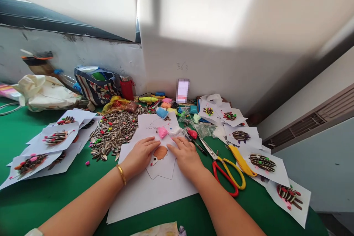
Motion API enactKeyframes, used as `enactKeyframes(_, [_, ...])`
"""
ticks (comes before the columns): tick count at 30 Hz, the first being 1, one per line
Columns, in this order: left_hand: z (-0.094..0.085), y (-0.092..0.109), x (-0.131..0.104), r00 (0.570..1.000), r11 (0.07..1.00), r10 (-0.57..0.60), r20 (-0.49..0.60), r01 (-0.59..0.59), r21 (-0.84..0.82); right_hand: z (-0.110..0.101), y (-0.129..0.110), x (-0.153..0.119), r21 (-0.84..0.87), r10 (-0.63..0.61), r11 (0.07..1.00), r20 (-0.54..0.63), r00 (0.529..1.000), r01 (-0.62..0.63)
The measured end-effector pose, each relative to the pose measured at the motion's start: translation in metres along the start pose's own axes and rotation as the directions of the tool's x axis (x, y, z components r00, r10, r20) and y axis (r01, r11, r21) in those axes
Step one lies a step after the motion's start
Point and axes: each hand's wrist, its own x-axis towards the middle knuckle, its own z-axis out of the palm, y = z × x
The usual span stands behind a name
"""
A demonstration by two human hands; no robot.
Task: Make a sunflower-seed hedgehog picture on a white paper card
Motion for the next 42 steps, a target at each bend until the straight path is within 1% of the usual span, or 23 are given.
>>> enactKeyframes(5, [0.0005, -0.0003, 0.0000, 1.000, 1.000, 0.009, 0.001, -0.009, 0.011, 0.0004, 0.0001, -0.0027, -0.002, -0.017, 1.000, -0.015, 1.000, 0.017])
enactKeyframes(10, [-0.0010, 0.0020, -0.0001, 1.000, 0.999, 0.002, 0.001, -0.002, 0.037, 0.0034, 0.0016, 0.0000, 0.004, -0.031, 0.999, -0.020, 0.999, 0.031])
enactKeyframes(13, [-0.0043, 0.0053, -0.0002, 1.000, 0.999, 0.003, -0.014, -0.003, 0.045, 0.0023, 0.0042, 0.0001, 0.046, -0.025, 0.999, -0.068, 0.997, 0.028])
enactKeyframes(15, [-0.0068, 0.0076, 0.0001, 0.999, 0.999, -0.010, -0.030, 0.012, 0.048, 0.0011, 0.0057, -0.0004, 0.071, -0.015, 0.997, -0.112, 0.994, 0.023])
enactKeyframes(17, [-0.0086, 0.0090, 0.0008, 0.998, 0.998, -0.028, -0.048, 0.030, 0.047, 0.0008, 0.0061, -0.0004, 0.080, -0.008, 0.997, -0.129, 0.992, 0.019])
enactKeyframes(21, [-0.0075, 0.0072, 0.0019, 0.999, 1.000, -0.008, -0.036, 0.009, 0.028, 0.0024, 0.0034, 0.0008, 0.063, -0.011, 0.998, -0.079, 0.997, 0.016])
enactKeyframes(24, [-0.0036, 0.0031, 0.0014, 0.999, 1.000, 0.015, 0.032, -0.015, 0.021, 0.0010, 0.0022, -0.0007, 0.058, -0.022, 0.998, -0.032, 0.999, 0.024])
enactKeyframes(26, [-0.0016, 0.0012, 0.0008, 0.997, 1.000, 0.005, 0.075, -0.007, 0.018, -0.0011, 0.0020, -0.0028, 0.049, -0.020, 0.999, -0.026, 0.999, 0.021])
enactKeyframes(28, [-0.0010, 0.0007, 0.0005, 0.996, 1.000, -0.006, 0.091, 0.005, 0.012, -0.0026, 0.0014, -0.0041, 0.033, -0.031, 0.999, -0.028, 0.999, 0.032])
enactKeyframes(31, [-0.0022, 0.0020, 0.0005, 0.996, 1.000, -0.019, 0.087, 0.018, 0.013, -0.0021, -0.0008, -0.0029, 0.014, -0.069, 0.997, -0.011, 0.998, 0.070])
enactKeyframes(33, [-0.0031, 0.0029, 0.0005, 0.996, 1.000, -0.025, 0.084, 0.024, 0.018, -0.0016, -0.0016, -0.0016, 0.009, -0.070, 0.998, -0.002, 0.998, 0.070])
enactKeyframes(36, [-0.0031, 0.0028, -0.0002, 0.997, 1.000, -0.024, 0.075, 0.023, 0.018, -0.0026, -0.0003, -0.0030, 0.009, -0.035, 0.999, -0.045, 0.998, 0.035])
enactKeyframes(38, [-0.0023, 0.0021, -0.0007, 0.997, 1.000, -0.020, 0.069, 0.019, 0.015, -0.0030, 0.0008, -0.0055, 0.011, -0.038, 0.999, -0.070, 0.997, 0.039])
enactKeyframes(42, [-0.0008, 0.0012, -0.0009, 0.998, 1.000, -0.018, 0.068, 0.017, 0.016, 0.0009, -0.0016, -0.0051, 0.007, -0.082, 0.997, -0.037, 0.996, 0.082])
